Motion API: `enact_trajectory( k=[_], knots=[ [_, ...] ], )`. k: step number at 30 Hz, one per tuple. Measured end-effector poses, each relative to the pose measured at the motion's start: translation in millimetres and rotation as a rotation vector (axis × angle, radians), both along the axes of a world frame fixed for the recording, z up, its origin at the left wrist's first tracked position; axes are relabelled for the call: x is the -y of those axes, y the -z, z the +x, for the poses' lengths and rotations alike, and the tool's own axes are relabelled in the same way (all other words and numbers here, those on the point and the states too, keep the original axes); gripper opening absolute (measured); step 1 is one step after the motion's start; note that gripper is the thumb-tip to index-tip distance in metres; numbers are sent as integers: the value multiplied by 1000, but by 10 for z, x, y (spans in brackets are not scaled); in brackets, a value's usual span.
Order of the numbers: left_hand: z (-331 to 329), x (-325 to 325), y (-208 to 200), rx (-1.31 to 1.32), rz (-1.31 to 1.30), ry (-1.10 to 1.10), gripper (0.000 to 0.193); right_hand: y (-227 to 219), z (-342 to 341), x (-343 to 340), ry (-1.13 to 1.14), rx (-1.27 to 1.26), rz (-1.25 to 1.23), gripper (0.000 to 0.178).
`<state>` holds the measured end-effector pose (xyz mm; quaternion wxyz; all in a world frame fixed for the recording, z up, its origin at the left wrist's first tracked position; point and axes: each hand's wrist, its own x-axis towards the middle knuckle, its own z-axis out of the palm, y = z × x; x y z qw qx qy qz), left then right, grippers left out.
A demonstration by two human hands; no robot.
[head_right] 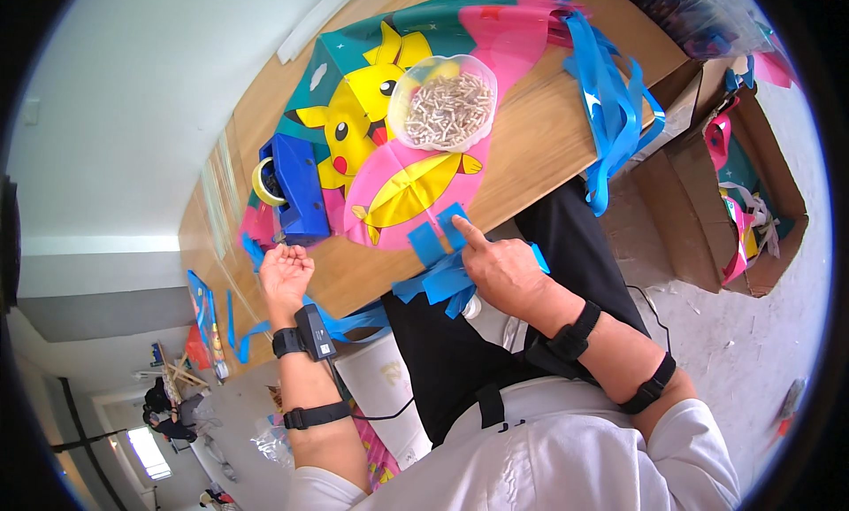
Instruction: The person is assembling colorful kites by taping plastic skins and attaching blue streamers to the kite body at a workshop table.
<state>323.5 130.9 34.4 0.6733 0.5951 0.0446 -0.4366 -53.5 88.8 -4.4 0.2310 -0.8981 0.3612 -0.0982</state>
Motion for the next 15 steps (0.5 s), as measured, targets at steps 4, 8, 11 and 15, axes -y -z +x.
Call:
enact_trajectory(
  k=[4,8,11,15],
  knots=[
    [-23,41,-1,-130,-33,-36,15,31,-15,1,-3,16,-18,12],
    [-29,115,-57,-225,55,-40,19,33,-16,2,-8,32,-29,9],
    [10,-15,163,-254,125,40,20,18,-12,-23,-14,58,-24,8],
    [-418,-166,358,68,66,-84,9,7,-13,3,-21,53,-3,7]
  ],
)
